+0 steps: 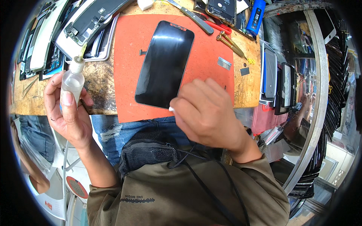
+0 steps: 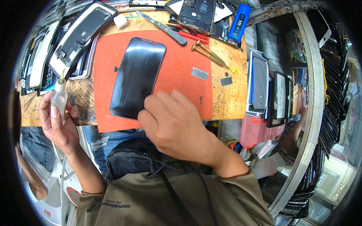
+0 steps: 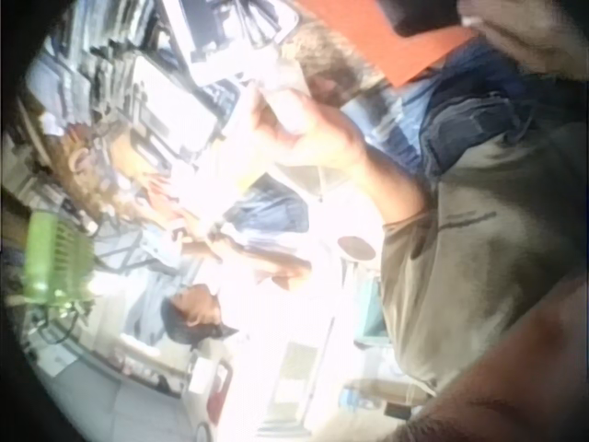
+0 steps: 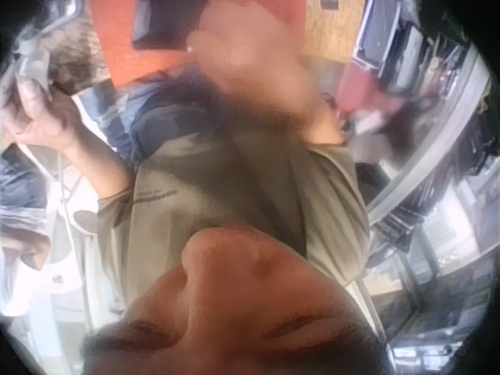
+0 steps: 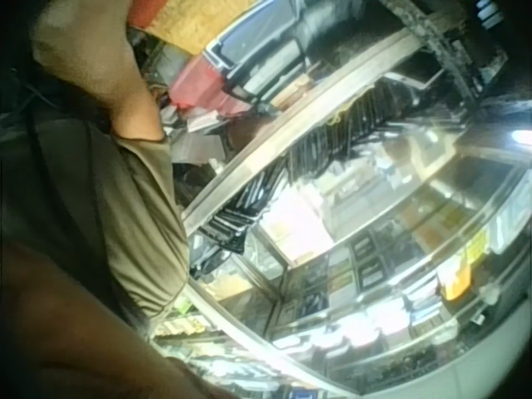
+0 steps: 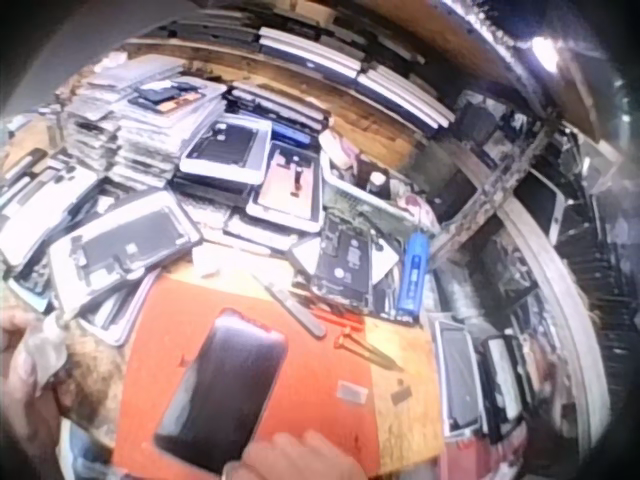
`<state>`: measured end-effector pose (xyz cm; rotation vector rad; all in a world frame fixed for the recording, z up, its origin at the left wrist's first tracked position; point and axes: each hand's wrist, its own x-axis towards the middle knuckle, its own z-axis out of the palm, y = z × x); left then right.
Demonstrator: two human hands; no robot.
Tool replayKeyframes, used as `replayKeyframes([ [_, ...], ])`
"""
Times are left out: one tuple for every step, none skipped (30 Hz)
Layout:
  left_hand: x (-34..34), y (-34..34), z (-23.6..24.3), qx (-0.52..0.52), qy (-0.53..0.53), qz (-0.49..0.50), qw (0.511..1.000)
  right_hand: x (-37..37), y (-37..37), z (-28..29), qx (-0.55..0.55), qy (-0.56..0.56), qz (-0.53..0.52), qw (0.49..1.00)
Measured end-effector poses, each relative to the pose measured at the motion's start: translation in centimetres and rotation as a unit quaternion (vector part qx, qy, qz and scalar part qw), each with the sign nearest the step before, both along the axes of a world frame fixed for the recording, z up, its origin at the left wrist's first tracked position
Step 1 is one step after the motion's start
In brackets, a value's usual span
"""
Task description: The person cleans a smartphone screen with a liquid and a wipe, then uses a UV light to cure adhesive along the edges. They continue wiping the screen and use a metal tool to pry and separate the screen from the phone body.
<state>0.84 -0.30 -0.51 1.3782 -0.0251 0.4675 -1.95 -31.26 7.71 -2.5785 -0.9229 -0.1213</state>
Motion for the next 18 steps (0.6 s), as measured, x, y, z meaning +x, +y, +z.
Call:
replayKeyframes([
  [0.1,0.0,0.0,0.002,-0.005,0.0,1.0,0.3,-0.1,0.0,0.0,-0.005,-0.006,1.0],
  [0.2,0.1,0.1,0.004,-0.01,-0.001,1.0,0.9,-0.3,0.0,0.0,-0.01,-0.012,1.0],
  [0.2,0.1,0.1,0.005,-0.015,-0.002,1.0,1.1,-0.4,0.0,0.0,-0.014,-0.019,1.0],
  [0.1,0.1,0.0,0.007,-0.013,-0.001,1.0,1.0,-0.4,0.1,-0.009,-0.016,-0.017,1.0],
  [0.0,0.2,-0.1,0.009,-0.011,0.0,1.0,0.9,-0.3,0.2,-0.017,-0.018,-0.015,1.0],
  [0.1,0.2,-0.2,0.011,-0.01,0.002,1.0,0.9,-0.2,0.2,-0.025,-0.021,-0.012,0.999],
  [0.1,0.2,-0.1,0.01,-0.009,0.0,1.0,0.4,0.0,0.3,-0.018,0.002,0.002,1.0],
  [0.2,0.0,0.0,0.009,-0.008,-0.002,1.0,0.6,-0.1,0.3,-0.019,-0.004,-0.004,1.0],
  [0.1,0.0,0.1,0.007,-0.006,-0.003,1.0,0.8,-0.3,0.2,-0.019,-0.009,-0.011,1.0],
  [0.0,0.0,0.0,0.009,-0.006,-0.001,1.0,1.1,-0.5,0.1,-0.019,-0.015,-0.017,1.0],
  [0.0,0.2,-0.1,0.012,-0.005,0.002,1.0,1.5,-0.5,0.2,-0.016,-0.028,-0.022,0.999],
  [0.1,0.3,-0.1,0.014,-0.004,0.003,1.0,1.2,-0.3,0.3,-0.018,-0.018,-0.013,1.0],
  [0.1,0.2,-0.1,0.011,-0.003,0.002,1.0,0.6,0.0,0.4,-0.021,-0.009,-0.003,1.0],
  [0.2,0.1,-0.1,0.007,-0.002,0.0,1.0,0.3,0.2,0.5,-0.023,0.0,0.007,1.0],
  [0.1,0.0,-0.1,0.004,-0.002,0.0,1.0,0.6,0.1,0.4,-0.02,-0.004,0.0,1.0],
  [0.1,0.0,0.0,0.006,-0.003,0.001,1.0,1.0,-0.2,0.3,-0.017,-0.009,-0.006,1.0],
  [0.0,0.0,0.0,0.007,-0.004,0.002,1.0,1.3,-0.3,0.2,-0.014,-0.014,-0.013,1.0],
  [0.1,0.0,0.0,0.008,-0.004,0.002,1.0,1.2,-0.2,0.3,-0.025,-0.014,-0.009,1.0],
])
